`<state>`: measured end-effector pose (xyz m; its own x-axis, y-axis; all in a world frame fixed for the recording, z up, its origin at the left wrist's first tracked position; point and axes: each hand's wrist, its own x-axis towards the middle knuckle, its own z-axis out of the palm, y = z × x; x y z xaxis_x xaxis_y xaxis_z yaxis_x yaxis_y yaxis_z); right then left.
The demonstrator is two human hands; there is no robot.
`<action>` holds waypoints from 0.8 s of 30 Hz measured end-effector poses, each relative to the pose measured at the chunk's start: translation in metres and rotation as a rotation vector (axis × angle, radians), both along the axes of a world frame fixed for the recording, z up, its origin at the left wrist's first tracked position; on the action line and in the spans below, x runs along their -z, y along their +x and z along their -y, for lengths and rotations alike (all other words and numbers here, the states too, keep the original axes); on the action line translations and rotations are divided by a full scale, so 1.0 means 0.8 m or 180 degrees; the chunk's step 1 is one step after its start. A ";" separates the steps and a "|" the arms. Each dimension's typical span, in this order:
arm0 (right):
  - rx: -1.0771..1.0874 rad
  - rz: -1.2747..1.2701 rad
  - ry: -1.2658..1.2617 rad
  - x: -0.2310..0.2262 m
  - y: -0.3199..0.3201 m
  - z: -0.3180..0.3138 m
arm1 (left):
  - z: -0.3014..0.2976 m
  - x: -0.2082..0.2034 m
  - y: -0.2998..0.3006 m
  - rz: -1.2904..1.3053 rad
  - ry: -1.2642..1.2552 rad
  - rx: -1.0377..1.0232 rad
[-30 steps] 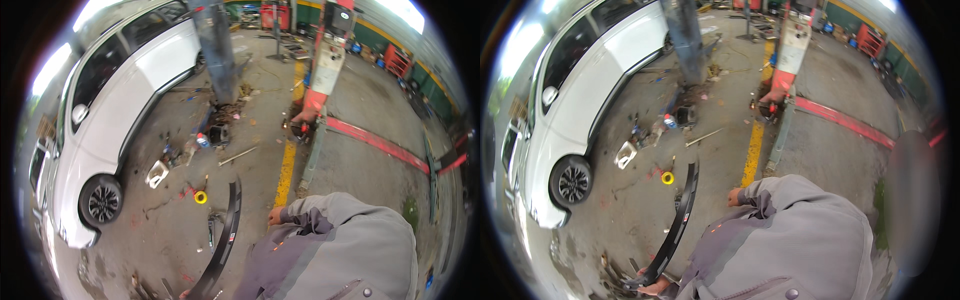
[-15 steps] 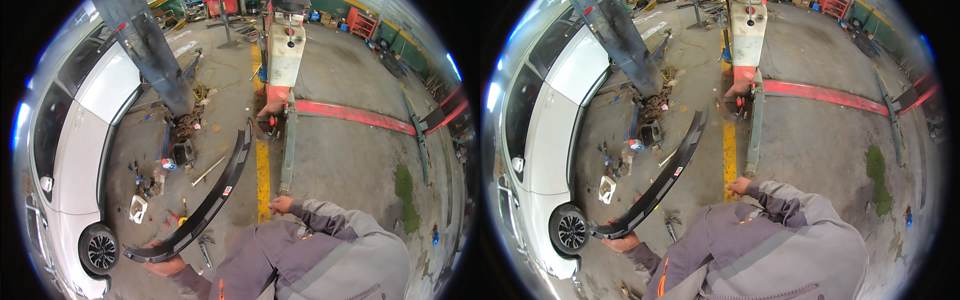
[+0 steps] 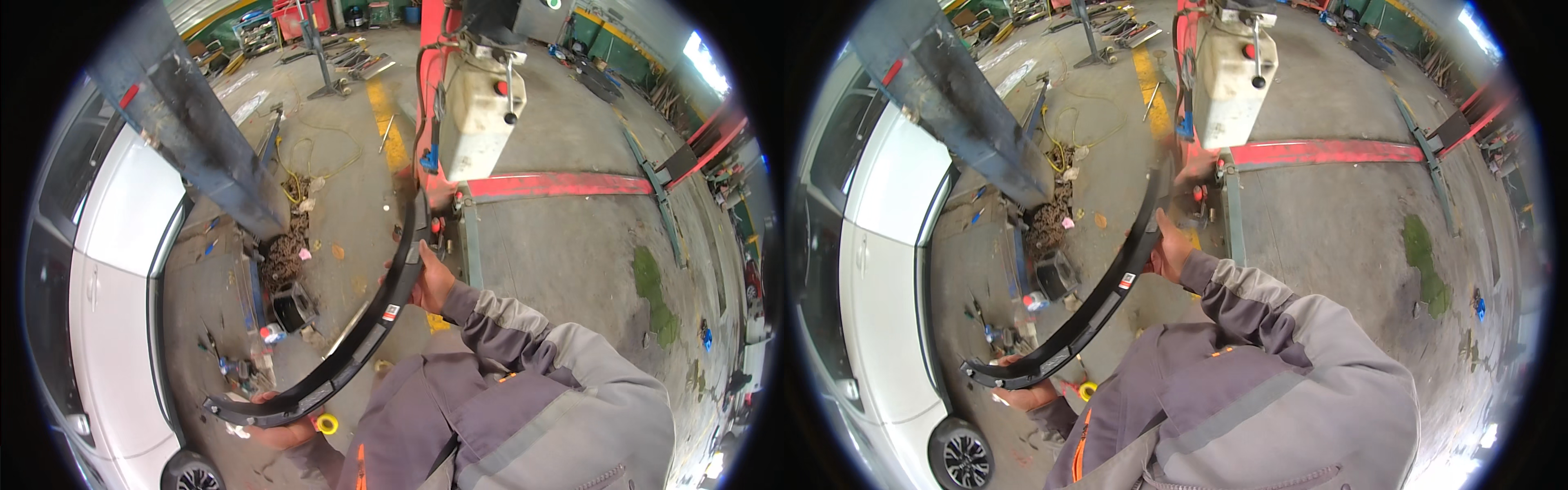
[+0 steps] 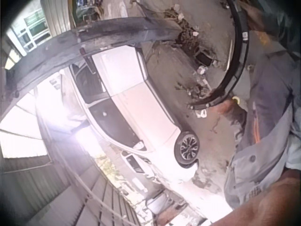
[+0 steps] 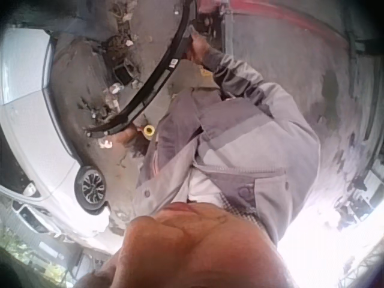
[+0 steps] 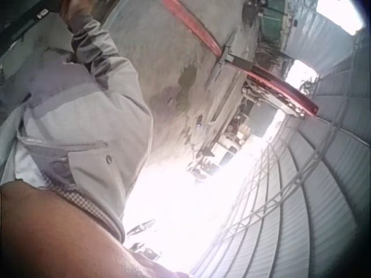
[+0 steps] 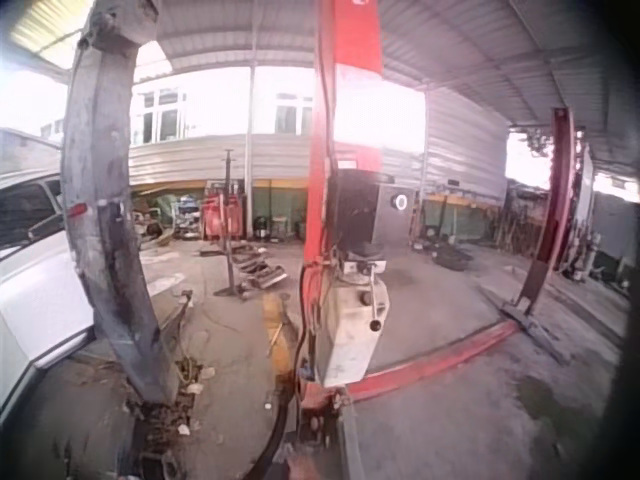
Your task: The person fits a black wheel arch trim around the rear wheel of a white car, removes it, applies adhesive from a tube to the trim, and repositions it. Another person briefly holds a clipboard and pen while the person writes on it.
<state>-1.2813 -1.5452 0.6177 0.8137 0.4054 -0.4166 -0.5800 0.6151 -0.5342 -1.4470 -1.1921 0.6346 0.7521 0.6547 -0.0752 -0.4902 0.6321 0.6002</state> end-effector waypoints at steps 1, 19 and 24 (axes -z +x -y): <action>0.0245 0.0011 -0.0020 -0.005 0.023 -0.007 | -0.003 -0.001 0.030 0.0050 -0.0021 0.0346; 0.0275 -0.0802 -0.0159 0.068 0.518 -0.021 | 0.138 -0.063 0.417 -0.0199 -0.0285 -0.0159; 0.0076 -0.0838 0.0006 0.075 0.639 -0.026 | 0.170 -0.067 0.515 0.0016 0.0898 0.0240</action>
